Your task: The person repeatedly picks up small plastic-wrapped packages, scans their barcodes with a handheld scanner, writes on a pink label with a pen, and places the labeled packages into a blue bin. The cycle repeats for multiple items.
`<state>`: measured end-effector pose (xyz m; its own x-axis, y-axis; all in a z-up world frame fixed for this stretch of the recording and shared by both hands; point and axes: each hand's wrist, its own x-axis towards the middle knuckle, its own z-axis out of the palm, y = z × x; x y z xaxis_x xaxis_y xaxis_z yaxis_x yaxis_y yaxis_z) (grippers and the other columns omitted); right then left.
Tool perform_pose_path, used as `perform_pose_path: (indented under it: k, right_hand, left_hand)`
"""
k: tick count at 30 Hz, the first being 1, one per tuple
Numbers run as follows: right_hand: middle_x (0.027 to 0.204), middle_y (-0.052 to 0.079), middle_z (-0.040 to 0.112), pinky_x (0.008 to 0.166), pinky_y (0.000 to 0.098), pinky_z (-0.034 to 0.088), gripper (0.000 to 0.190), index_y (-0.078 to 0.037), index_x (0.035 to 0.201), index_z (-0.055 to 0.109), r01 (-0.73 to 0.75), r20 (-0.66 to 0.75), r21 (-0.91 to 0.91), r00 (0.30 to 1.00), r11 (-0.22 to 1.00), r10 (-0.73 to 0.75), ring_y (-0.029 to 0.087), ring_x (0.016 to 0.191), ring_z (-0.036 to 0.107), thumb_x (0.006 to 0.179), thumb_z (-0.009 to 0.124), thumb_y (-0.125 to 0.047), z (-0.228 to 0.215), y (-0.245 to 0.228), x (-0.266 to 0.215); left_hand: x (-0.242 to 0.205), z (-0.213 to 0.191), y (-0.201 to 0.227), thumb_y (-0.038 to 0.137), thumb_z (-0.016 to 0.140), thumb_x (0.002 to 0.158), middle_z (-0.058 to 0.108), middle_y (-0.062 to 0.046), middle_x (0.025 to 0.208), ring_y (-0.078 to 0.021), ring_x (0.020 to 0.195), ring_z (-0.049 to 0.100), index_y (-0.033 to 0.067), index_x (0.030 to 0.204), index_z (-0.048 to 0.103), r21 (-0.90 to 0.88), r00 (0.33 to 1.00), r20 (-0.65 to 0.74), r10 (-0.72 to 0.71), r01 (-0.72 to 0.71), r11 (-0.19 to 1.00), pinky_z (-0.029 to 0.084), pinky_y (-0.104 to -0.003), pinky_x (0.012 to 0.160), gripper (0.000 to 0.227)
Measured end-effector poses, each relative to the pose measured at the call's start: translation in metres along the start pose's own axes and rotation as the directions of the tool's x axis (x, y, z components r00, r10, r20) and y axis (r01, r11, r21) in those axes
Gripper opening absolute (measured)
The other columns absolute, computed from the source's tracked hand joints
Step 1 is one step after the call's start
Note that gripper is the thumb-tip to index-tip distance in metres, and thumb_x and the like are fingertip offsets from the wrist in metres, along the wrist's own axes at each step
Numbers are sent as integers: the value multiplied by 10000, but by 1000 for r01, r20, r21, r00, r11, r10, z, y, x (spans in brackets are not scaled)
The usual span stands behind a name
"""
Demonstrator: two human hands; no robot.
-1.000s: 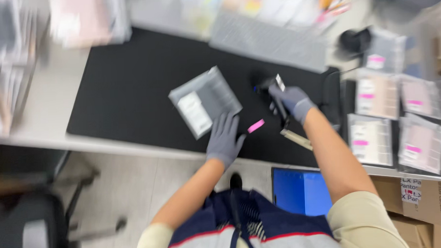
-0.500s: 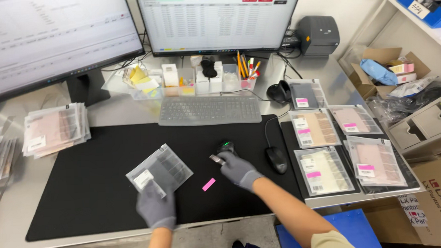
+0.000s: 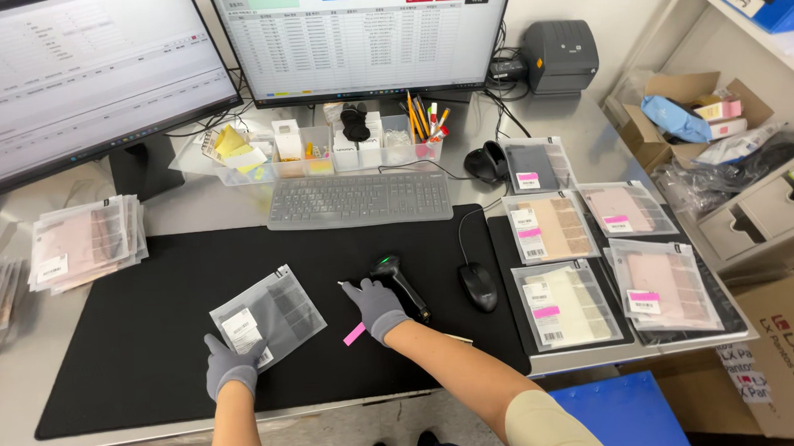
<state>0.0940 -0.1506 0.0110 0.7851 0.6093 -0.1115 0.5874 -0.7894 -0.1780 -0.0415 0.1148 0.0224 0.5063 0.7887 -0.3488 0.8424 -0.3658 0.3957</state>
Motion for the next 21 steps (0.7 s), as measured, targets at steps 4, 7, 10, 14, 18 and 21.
perform_pose_path:
  k: [4,7,10,14,18,21]
  right_hand:
    - [1209,138,546,821,392,514,708,-163,1540,389,15,-123,-135,992,991,-32,298,1070,580,888,651,-77,6,5,-11]
    - [1215,130,575,825,407,501,639,-154,1477,453,16,-283,-170,957,985,-64,306,1061,589,865,635,-178,15,4,5]
    - [1149,74,615,811,396,502,493,-138,1410,557,7,-387,-106,921,994,-48,264,1036,608,919,594,-146,33,-3,-2]
    - [1079,69,618,788,408,513,289,-151,1243,606,-94,-384,-144,923,985,32,257,980,613,960,581,-200,31,0,1]
    - [1044,63,621,705,389,507,372,-137,1253,609,-146,-415,-145,907,979,73,239,932,617,887,587,-200,41,-8,7]
    - [1056,53,619,749,383,510,371,-132,1257,610,-164,-406,-154,910,974,89,229,950,618,895,594,-210,48,-7,7]
  left_hand:
    - [33,14,-25,438,831,767,639,-240,1349,-394,1174,675,78,1632,214,-192,995,-15,100,-101,976,552,-465,944,1122]
    - [65,22,-46,412,840,840,671,-259,1267,-422,1141,656,19,1444,489,-130,966,-126,228,-244,961,517,-479,937,802]
    - [62,7,-75,335,808,972,727,-233,1107,-354,975,678,-59,1213,654,-277,948,-112,297,-316,907,517,-433,863,487]
    - [49,-2,-64,177,744,1045,728,-141,1142,-204,972,689,-54,1239,659,-531,925,-80,371,-355,770,535,-314,814,313]
    - [55,2,-63,190,689,1022,736,-144,1128,-205,963,749,-31,1244,648,-579,974,1,228,-186,794,600,-316,806,316]
    - [76,8,-46,203,687,1030,736,-151,1121,-223,958,744,-31,1236,654,-562,973,61,224,-152,813,591,-335,800,314]
